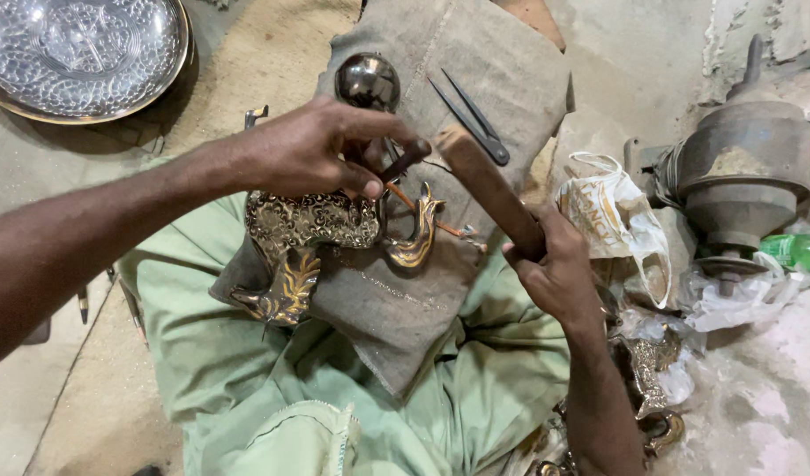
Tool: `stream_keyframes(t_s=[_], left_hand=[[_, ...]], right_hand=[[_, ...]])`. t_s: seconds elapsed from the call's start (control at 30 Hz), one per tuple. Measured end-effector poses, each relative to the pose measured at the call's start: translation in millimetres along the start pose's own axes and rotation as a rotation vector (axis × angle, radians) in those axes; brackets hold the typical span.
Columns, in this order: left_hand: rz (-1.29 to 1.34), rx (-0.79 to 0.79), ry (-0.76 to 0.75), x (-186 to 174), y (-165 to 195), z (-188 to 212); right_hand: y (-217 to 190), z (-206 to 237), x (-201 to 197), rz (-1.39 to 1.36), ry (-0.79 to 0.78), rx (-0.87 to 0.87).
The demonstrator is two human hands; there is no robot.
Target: The person sits on the floor and uses a hammer and chisel to shape a metal object. They repeatedly strike the chisel with the hammer while holding the object steady on a cloth pad.
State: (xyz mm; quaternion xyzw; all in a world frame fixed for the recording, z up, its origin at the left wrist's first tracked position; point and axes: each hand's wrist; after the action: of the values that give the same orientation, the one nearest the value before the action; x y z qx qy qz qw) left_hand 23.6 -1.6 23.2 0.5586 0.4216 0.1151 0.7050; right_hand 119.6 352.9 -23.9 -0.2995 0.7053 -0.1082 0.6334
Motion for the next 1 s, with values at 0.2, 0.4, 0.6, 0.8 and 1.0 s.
stream_keyframes(t_s=[0.2,0.4,0.6,0.8,1.0], left_hand=[[-0.18,0.02,0.044,0.0,4.6,-2.2],[-0.216,-0.029,0.04,0.2,11.4,0.1],[-0.219,-0.072,0.027,-0.2,11.7,4.0],[-0.205,0.06,0.058,-0.3,8.4,3.0],[-0.183,-0.006,0.034,-0.6,7.1,2.0]], right_hand=[[5.8,17.2,26.4,-0.473,-0.052,0.3],[14.9,13.5,39.0,-0.245,0.042,0.179],[11.7,4.6,31.5,-0.589,-0.088,0.34],[9.4,0.4,22.6,-0.64,-0.029,0.317],[5.5,5.8,22.7,-0.692,0.029,0.336]])
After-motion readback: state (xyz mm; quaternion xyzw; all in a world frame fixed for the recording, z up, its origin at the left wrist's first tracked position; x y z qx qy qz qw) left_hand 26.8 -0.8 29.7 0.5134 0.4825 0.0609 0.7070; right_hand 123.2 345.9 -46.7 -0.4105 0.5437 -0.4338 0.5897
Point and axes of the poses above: each hand's wrist, its own z-axis away from the middle knuckle, its own x-axis out of the palm, y = z × x, and after that the axes turned 1 degree about y, right-handed
